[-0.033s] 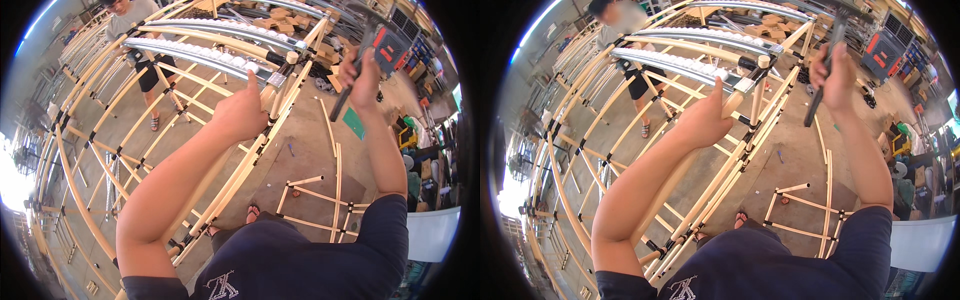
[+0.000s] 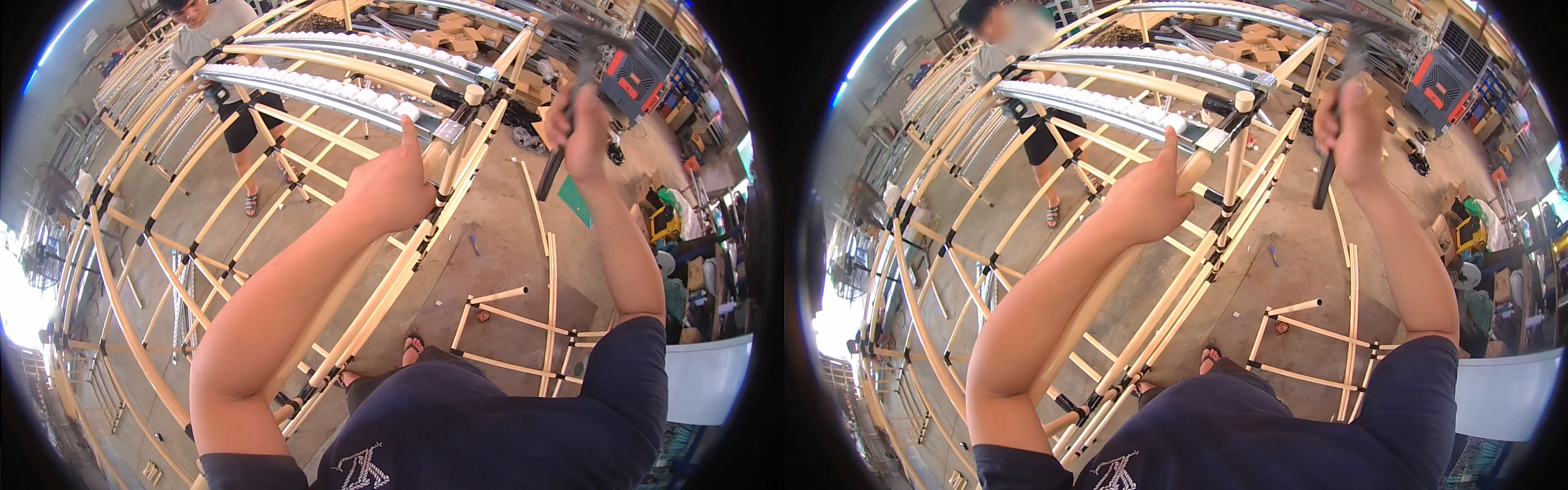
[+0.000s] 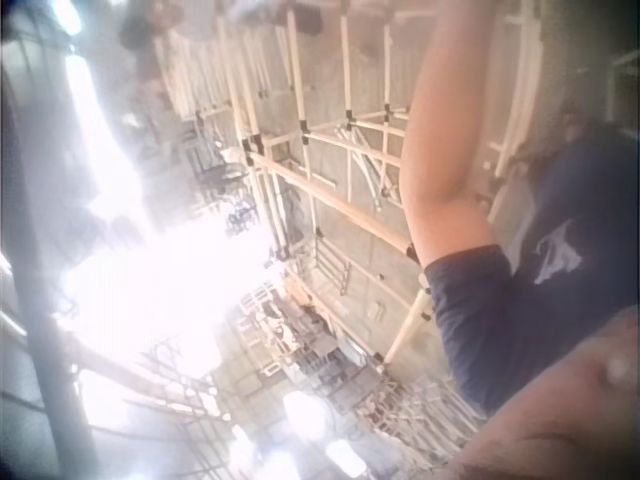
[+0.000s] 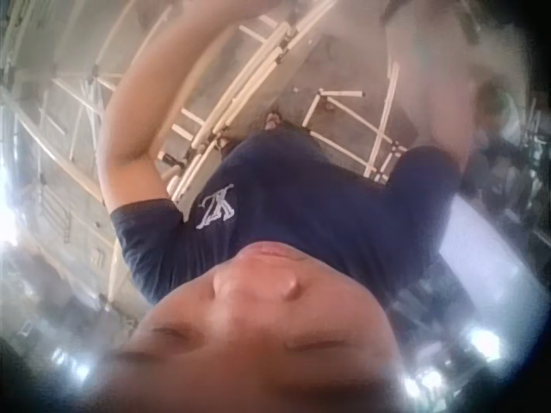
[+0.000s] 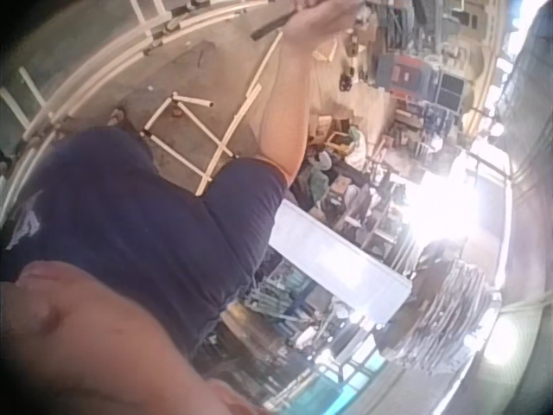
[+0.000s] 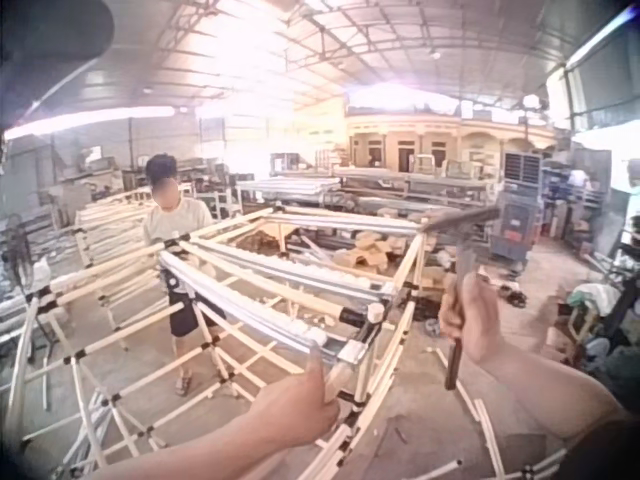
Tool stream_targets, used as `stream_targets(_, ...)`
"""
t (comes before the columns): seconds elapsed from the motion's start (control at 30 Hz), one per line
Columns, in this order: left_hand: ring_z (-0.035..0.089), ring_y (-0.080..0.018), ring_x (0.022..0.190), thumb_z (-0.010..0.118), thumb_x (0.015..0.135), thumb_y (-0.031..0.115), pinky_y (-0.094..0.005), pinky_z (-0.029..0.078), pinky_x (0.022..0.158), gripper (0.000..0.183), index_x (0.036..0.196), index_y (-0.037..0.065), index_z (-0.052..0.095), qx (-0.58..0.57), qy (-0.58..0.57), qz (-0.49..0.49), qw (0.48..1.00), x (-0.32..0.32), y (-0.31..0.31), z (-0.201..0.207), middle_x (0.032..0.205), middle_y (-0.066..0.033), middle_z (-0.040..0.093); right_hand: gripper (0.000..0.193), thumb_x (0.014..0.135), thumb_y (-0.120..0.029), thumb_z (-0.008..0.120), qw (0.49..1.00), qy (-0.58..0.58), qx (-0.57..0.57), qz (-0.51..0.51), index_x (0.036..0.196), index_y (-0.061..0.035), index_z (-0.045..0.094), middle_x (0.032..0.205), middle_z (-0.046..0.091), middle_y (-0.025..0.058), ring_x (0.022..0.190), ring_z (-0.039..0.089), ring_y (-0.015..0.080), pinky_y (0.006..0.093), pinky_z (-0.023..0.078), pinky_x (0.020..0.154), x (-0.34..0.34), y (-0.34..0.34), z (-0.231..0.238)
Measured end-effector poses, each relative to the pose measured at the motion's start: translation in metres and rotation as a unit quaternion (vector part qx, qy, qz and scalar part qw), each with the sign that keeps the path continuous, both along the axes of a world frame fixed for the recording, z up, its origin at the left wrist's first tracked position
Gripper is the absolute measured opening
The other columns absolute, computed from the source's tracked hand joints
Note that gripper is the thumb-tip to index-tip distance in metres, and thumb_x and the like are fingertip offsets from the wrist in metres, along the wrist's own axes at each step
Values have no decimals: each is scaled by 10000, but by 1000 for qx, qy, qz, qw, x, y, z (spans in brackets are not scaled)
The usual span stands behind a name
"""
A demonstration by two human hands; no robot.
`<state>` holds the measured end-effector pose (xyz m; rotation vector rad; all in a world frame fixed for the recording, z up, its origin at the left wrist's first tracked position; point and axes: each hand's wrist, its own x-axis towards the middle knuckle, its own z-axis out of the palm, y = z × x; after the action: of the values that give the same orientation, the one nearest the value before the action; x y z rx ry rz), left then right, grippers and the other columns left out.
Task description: The person assembles a structural frame by connecting wooden tubes and metal rails using a hammer to secure plastic joints and components. They position the metal rail on top of the wooden frame and strike the joints with the hammer to lock them in place while others assist in holding the structure.
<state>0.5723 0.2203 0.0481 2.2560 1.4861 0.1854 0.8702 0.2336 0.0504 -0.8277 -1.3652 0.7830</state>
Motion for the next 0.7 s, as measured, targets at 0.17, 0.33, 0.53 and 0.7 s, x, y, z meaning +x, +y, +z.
stream_targets(0.17,681,-435,967,625,874,248,-495,536,854,970,1580,-81,46,-15,-4,1,1000,0,-1,3,1034,-290,688,438,1047,-390,502,896,-434,-32,-92,920,28,533,722,513,197,707,543,337,444,415,683,-1,-16,-16)
stream_targets(0.33,678,-425,1006,631,884,254,-488,542,883,969,1573,-95,46,-12,12,-4,1000,-1,1,1,1071,-282,686,433,1057,-390,504,873,-476,5,-105,892,10,527,684,480,166,649,487,291,416,383,625,-9,-18,-19)
stream_targets(0.53,670,-403,1056,631,895,257,-472,542,904,968,1576,-95,40,-32,11,-8,999,-3,-4,12,1132,-256,682,459,1070,-399,494,896,-431,43,-99,849,3,511,648,444,125,620,460,227,385,361,589,-6,-18,-21)
stream_targets(0.7,673,-404,1047,630,888,249,-473,543,894,965,1574,-102,49,-25,-7,-5,1000,-5,-2,3,1100,-256,692,466,1068,-418,503,960,-272,-54,-43,864,1,508,647,429,103,584,463,207,384,371,565,-1,-11,-17)
